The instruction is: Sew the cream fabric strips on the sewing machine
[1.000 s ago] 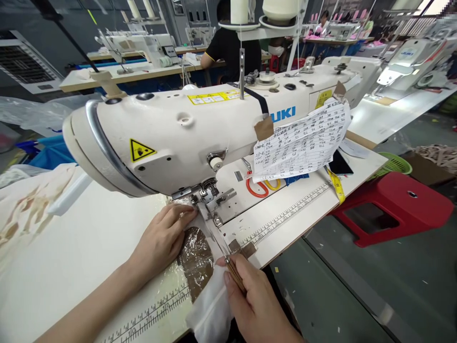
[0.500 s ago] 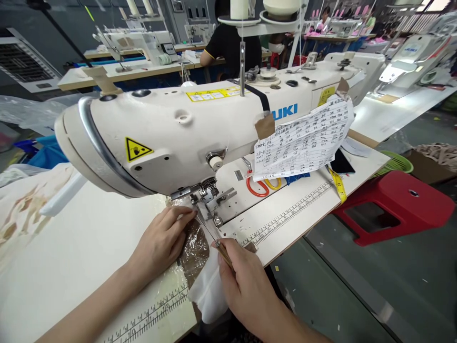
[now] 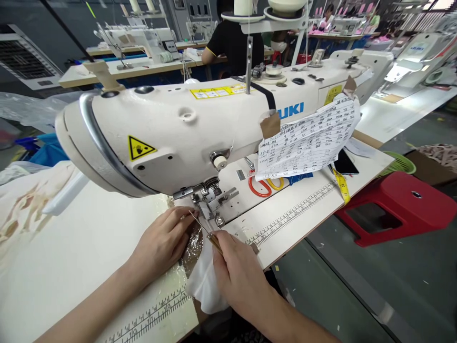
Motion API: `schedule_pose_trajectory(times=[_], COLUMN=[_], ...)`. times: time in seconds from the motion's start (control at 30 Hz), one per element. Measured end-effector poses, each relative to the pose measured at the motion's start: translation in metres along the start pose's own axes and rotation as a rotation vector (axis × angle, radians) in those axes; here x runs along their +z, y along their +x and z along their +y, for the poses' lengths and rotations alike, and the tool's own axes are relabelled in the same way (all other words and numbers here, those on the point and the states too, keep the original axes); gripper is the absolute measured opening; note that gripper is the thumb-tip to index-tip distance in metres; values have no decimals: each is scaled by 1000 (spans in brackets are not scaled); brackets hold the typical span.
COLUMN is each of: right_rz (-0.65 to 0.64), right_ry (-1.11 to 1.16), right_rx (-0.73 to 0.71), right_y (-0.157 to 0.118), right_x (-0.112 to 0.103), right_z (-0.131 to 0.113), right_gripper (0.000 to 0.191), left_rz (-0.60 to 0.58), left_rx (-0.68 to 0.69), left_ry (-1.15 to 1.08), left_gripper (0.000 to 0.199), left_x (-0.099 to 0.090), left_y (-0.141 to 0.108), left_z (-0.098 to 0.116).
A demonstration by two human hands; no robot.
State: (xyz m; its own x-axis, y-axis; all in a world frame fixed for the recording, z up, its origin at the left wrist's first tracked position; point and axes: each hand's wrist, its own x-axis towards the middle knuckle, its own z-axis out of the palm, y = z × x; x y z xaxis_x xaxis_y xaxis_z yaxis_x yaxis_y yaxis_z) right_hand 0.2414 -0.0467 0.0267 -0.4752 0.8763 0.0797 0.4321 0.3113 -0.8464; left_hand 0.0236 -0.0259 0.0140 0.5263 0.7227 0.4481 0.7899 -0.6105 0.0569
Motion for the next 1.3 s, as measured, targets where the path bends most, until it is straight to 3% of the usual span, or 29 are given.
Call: schedule_pose_trajectory(times=[0.33, 0.57, 0.73, 0.8, 0.9, 1.03, 1.13, 1.3], right_rz=[18, 101, 183, 200, 149, 84, 152, 165], right_ry=[-129, -40, 45, 35, 17, -104, -288, -515], right_rx=[-119, -444, -599, -573, -457, -253, -140, -121], right_y=[-1, 0, 4, 0, -8, -12, -6, 8], right_x=[5, 4, 18, 24, 25, 14, 9, 13], right_z=[3, -19, -43, -44, -35, -14, 0, 6], right_gripper=[28, 30, 31, 30, 29, 26, 29, 30], left_rz=[-42, 27, -122, -108, 19, 149, 133, 96], left_rx=[-75, -26, -54, -59, -75, -197, -305, -438], left_ry=[91, 58, 190, 218, 189, -29, -232, -393], left_gripper=[36, 31, 17, 19, 19, 14, 18, 21], left_x=[4, 8, 4, 5, 9, 14, 12, 7], left_y=[1, 5, 16, 16, 11, 5, 6, 8], left_z=[0, -5, -5, -5, -8, -16, -21, -22])
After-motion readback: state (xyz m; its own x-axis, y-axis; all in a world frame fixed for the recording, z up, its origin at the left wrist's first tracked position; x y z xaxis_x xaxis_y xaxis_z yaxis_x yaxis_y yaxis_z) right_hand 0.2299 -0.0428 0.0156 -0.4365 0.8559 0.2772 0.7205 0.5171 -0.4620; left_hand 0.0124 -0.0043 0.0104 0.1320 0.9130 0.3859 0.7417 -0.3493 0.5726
